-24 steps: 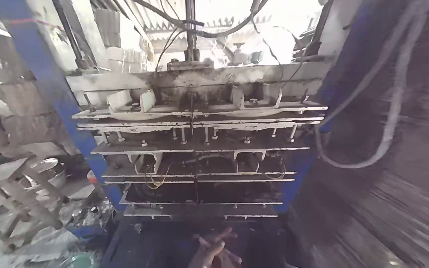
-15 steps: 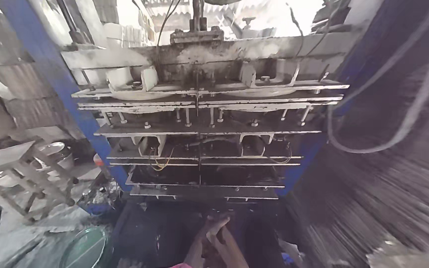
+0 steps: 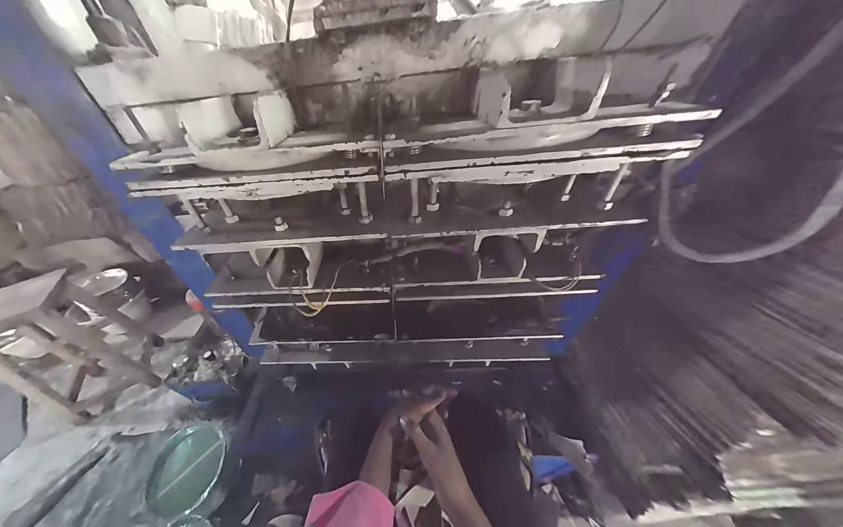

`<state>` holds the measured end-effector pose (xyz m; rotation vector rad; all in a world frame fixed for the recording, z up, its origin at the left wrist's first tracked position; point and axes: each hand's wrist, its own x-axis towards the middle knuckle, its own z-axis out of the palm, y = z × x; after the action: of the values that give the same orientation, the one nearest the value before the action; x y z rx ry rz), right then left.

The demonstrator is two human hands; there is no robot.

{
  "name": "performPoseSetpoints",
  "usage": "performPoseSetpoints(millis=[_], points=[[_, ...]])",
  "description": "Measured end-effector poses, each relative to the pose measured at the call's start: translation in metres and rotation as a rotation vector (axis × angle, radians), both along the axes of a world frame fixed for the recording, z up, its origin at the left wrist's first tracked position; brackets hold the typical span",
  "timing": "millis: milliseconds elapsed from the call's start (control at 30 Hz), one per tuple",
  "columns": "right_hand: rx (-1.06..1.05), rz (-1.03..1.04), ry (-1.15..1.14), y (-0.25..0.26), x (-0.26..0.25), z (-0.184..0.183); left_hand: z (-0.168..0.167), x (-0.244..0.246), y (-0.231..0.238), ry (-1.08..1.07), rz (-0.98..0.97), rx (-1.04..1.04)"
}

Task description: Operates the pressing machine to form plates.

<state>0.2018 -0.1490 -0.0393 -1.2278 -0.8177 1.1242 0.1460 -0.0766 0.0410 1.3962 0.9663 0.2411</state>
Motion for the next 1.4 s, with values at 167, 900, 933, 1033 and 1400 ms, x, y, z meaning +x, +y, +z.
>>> performPoseSetpoints(millis=[167, 900, 933, 1033, 1400], points=[[0.031, 0.036, -0.016, 0.001, -0.003, 0.003, 0.002, -0.006, 0.002, 0.004, 0.033, 0.023], [0.010, 0.137, 0.033, -0.006, 0.009, 0.002, -0.009, 0.006, -0.017, 0.058, 0.205, 0.143], [-0.001, 0.145, 0.028, -0.007, 0.010, 0.002, -0.008, 0.005, -0.018, 0.052, 0.183, 0.151], [-0.007, 0.163, 0.020, -0.009, 0.012, 0.000, -0.007, 0.008, -0.022, -0.013, 0.261, 0.128], [0.071, 0.157, -0.080, -0.016, 0.018, -0.008, 0.038, 0.022, -0.044, 0.241, 0.202, 0.077]])
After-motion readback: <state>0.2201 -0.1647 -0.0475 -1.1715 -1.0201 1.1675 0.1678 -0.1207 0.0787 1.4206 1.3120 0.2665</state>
